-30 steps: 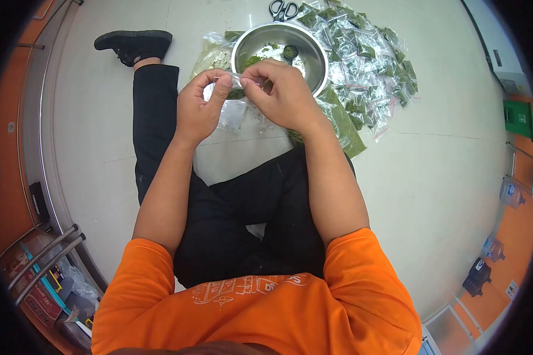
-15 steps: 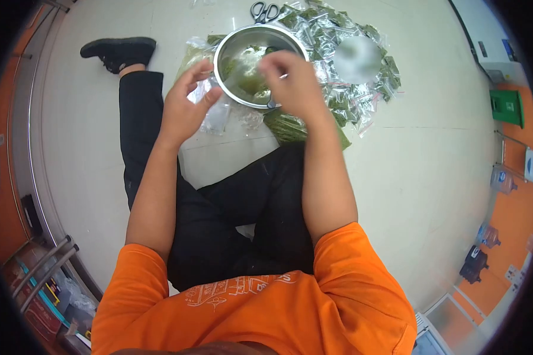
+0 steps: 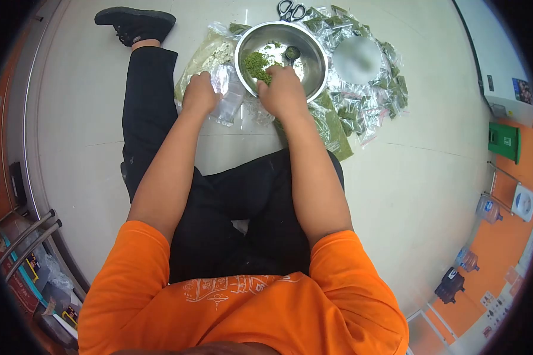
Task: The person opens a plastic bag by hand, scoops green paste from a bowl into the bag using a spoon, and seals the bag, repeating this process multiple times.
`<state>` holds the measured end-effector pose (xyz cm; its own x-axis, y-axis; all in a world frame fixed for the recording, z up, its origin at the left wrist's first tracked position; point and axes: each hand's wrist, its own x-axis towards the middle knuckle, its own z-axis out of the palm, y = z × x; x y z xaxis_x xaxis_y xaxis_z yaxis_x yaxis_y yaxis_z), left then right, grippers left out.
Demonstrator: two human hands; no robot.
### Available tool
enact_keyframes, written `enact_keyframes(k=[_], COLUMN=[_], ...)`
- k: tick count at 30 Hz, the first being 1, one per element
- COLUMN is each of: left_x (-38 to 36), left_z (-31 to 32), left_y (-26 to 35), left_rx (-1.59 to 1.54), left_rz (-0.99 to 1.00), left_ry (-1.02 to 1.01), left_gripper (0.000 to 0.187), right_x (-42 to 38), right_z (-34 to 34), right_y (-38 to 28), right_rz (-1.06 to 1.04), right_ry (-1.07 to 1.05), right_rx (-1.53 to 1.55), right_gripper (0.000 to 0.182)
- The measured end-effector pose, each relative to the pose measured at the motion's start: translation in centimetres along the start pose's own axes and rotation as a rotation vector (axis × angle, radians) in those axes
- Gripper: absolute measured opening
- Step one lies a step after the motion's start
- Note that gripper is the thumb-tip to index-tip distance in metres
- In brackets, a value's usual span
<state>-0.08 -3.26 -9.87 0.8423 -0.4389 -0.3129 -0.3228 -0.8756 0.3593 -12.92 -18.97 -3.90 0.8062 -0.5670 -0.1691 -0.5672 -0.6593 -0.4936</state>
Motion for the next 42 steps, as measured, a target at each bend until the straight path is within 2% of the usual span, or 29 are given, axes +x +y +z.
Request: enact_keyframes(k=[5,8,11,12,15,16,18,21,22,24,25,26,27,29,30,33,34,35,36,37,39,42], left_x=[1.4,1.1,0.8,0.7,-0.2,-0.2,-0.2,0.0,0.2,0.6,0.7,0.7,0.6,-0.1,-0.5,-0.9,-0.9,-1.3,-1.9,-2.2,-2.1,-1.8], left_z=[1.0,-0.1,-0.4,-0.7,-2.5,-2.4,-3.3,-5.5,-5.9,-6.4,-6.7,-6.9,-7.3,-8.2,-8.4,-7.7,-7.5,-7.3,-7.3,-7.2,-7.1,-6.8], left_y=[-1.3,-0.8,-0.3,0.0,0.9,0.5,0.1,-0.5,-0.7,-0.9,-0.9,-0.7,-0.4,0.6,1.2,1.6,2.1,2.5,2.9,3.2,3.3,3.2], left_rx=[-0.094,-0.099,-0.056,-0.034,-0.023,-0.068,-0.1,-0.175,-0.218,-0.354,-0.435,-0.514,-0.592,-0.515,-0.476,-0.531,-0.674,-0.79,-0.9,-1.006,-1.053,-1.091], left_rz=[0.024,-0.006,0.009,0.026,0.002,0.057,0.052,0.056,0.061,0.07,0.179,0.293,0.412,0.54,0.603,0.696,0.705,0.651,0.59,0.525,0.527,0.506], left_ry=[-0.006,-0.029,0.006,0.031,0.011,0.052,0.017,0.012,0.047,0.131,0.233,0.333,0.433,0.609,0.693,0.562,0.473,0.4,0.325,0.249,0.19,0.111], left_gripper=[0.035,0.036,0.041,0.043,0.047,0.027,0.027,0.036,0.039,0.052,0.053,0.054,0.056,0.049,0.045,0.031,0.016,0.016,0.017,0.018,0.024,0.032], right_x=[0.3,1.2,3.9,4.6,8.4,9.7,12.3,15.3,16.0,16.8,17.0,15.7,15.0,12.7,11.0,6.6,5.2,4.1,3.1,2.0,0.3,-0.2], right_z=[0.2,0.3,1.8,2.3,4.9,5.7,7.3,6.1,5.3,3.8,2.9,0.8,-0.2,-1.6,-2.4,-3.8,-4.1,-4.3,-4.7,-5.0,-5.6,-4.5], right_y=[-0.1,-0.3,-2.3,-4.2,-7.9,-8.2,-8.7,-9.6,-10.0,-9.6,-9.2,-9.7,-9.4,-8.6,-8.4,-6.8,-6.2,-5.7,-5.0,-4.6,-4.4,-3.2], right_rz=[-0.047,-0.104,-0.341,-0.366,-0.366,-0.358,-0.347,-0.294,-0.258,-0.212,-0.181,-0.084,0.007,0.102,0.131,0.205,0.224,0.24,0.235,0.203,0.139,-0.089], right_ry=[0.06,0.2,0.344,0.376,0.344,0.328,0.3,0.019,0.081,0.245,0.323,0.28,0.126,-0.056,-0.104,-0.171,-0.173,-0.176,-0.206,-0.178,-0.134,0.08], right_rx=[0.032,0.12,0.092,0.033,-0.374,-0.469,-0.665,-0.663,-0.644,-0.191,0.038,0.215,0.533,0.892,0.95,1.113,1.215,1.319,1.358,1.26,1.063,0.643], right_gripper=[0.037,0.034,0.033,0.025,0.018,0.018,0.019,0.021,0.021,0.025,0.027,0.036,0.036,0.028,0.026,0.019,0.018,0.017,0.023,0.025,0.03,0.024])
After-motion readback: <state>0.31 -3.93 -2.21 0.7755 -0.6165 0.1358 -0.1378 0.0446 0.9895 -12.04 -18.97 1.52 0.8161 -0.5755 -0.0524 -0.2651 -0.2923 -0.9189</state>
